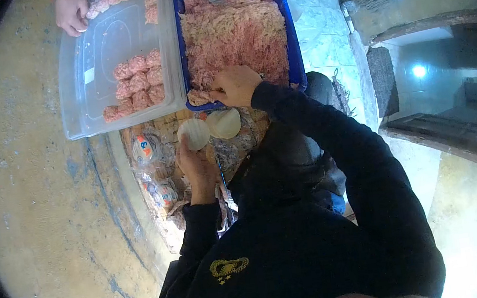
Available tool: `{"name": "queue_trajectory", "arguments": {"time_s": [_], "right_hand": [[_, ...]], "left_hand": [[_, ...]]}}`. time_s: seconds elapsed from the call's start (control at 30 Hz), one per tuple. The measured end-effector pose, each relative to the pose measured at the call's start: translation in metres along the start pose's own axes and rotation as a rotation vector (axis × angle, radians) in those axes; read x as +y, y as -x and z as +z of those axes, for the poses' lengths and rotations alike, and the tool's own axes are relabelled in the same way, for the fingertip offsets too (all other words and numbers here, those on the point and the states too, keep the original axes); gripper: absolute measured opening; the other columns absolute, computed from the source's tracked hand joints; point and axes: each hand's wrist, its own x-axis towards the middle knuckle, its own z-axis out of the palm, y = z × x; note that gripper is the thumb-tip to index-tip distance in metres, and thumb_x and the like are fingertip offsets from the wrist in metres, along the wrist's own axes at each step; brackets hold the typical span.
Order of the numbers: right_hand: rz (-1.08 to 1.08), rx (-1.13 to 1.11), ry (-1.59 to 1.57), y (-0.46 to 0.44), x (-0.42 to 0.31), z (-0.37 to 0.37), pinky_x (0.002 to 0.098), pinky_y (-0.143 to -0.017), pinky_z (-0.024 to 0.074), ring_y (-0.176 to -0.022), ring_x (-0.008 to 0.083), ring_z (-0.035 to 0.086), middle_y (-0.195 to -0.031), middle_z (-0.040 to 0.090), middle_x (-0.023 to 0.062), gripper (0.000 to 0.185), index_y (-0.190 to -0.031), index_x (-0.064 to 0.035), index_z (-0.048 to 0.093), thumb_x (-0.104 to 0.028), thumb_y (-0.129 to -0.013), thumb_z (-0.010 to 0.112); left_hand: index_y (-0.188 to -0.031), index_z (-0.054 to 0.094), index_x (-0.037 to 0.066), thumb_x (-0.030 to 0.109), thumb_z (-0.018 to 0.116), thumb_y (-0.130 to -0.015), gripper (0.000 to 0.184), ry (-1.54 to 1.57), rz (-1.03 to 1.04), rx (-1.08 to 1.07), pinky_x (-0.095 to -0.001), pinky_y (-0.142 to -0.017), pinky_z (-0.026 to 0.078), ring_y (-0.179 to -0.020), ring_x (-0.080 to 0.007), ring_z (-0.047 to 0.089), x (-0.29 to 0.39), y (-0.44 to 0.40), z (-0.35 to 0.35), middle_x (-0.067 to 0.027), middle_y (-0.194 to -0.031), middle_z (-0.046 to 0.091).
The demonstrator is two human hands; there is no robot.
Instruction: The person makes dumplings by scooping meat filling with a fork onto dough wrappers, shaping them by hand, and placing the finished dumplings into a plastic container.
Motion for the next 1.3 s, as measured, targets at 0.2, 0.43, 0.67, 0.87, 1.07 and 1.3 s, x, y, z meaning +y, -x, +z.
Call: {"name": "queue_trajectory", "arguments": {"time_s": [0.2, 0.43, 0.67, 0.87, 1.07, 1.3], "right_hand": [[-0.077, 0.251, -0.159, 0.008, 0.015, 0.027, 0.0514, -0.065, 0.0547, -0.069, 0.0384, 0.068, -0.07, 0.068, 0.0152, 0.028, -0.078, -0.0077, 0.076, -0.034, -0.086, 0.071], [0.04, 0.389, -0.501, 0.062, -0.038, -0.016, 0.0382, -0.071, 0.0554, -0.076, 0.0331, 0.07, -0.088, 0.072, 0.0201, 0.022, -0.11, -0.0029, 0.076, -0.007, -0.089, 0.069], [0.101, 0.599, -0.237, 0.122, -0.051, -0.009, 0.0434, -0.086, 0.0541, -0.099, 0.0379, 0.063, -0.11, 0.062, 0.0185, 0.062, -0.142, -0.0061, 0.058, 0.004, -0.081, 0.064], [0.128, 0.483, -0.115, 0.142, -0.047, 0.007, 0.0431, -0.087, 0.0535, -0.102, 0.0352, 0.062, -0.107, 0.058, 0.015, 0.065, -0.144, -0.0086, 0.057, 0.004, -0.081, 0.062], [0.155, 0.344, -0.353, 0.145, -0.049, -0.034, 0.0479, -0.08, 0.0545, -0.089, 0.0404, 0.067, -0.094, 0.068, 0.02, 0.037, -0.124, -0.008, 0.07, -0.004, -0.088, 0.061], [0.161, 0.139, 0.006, 0.001, -0.03, -0.016, 0.0526, -0.073, 0.0544, -0.086, 0.0407, 0.069, -0.084, 0.071, 0.0188, 0.011, -0.086, -0.0037, 0.072, -0.011, -0.085, 0.065]], "left_hand": [[-0.13, 0.057, -0.002, 0.027, 0.058, -0.103, 0.04, 0.049, -0.016, -0.029, -0.0405, -0.094, 0.055, -0.113, -0.0271, 0.066, 0.009, 0.012, 0.006, -0.0148, -0.125, 0.065], [-0.133, 0.057, 0.001, 0.031, 0.049, -0.108, 0.039, 0.155, -0.042, -0.175, -0.0417, -0.104, 0.05, -0.121, -0.0257, 0.062, 0.038, 0.027, 0.039, -0.0117, -0.129, 0.064], [-0.137, 0.053, 0.002, 0.035, 0.051, -0.108, 0.044, 0.286, -0.236, -0.616, -0.0388, -0.11, 0.045, -0.124, -0.0227, 0.058, 0.04, 0.034, 0.13, -0.01, -0.134, 0.06], [-0.131, 0.057, 0.0, 0.023, 0.059, -0.104, 0.035, 0.179, -0.268, -0.531, -0.0393, -0.109, 0.046, -0.119, -0.0216, 0.061, 0.016, 0.017, 0.104, -0.0109, -0.126, 0.064], [-0.127, 0.06, 0.002, 0.014, 0.056, -0.1, 0.031, 0.216, -0.024, -0.285, -0.0392, -0.107, 0.046, -0.119, -0.0237, 0.062, 0.016, -0.016, 0.001, -0.009, -0.121, 0.066], [-0.126, 0.06, 0.005, 0.03, 0.057, -0.104, 0.033, 0.24, -0.155, -0.183, -0.0396, -0.107, 0.047, -0.118, -0.0227, 0.062, 0.005, 0.007, 0.022, -0.0082, -0.121, 0.067]]}}
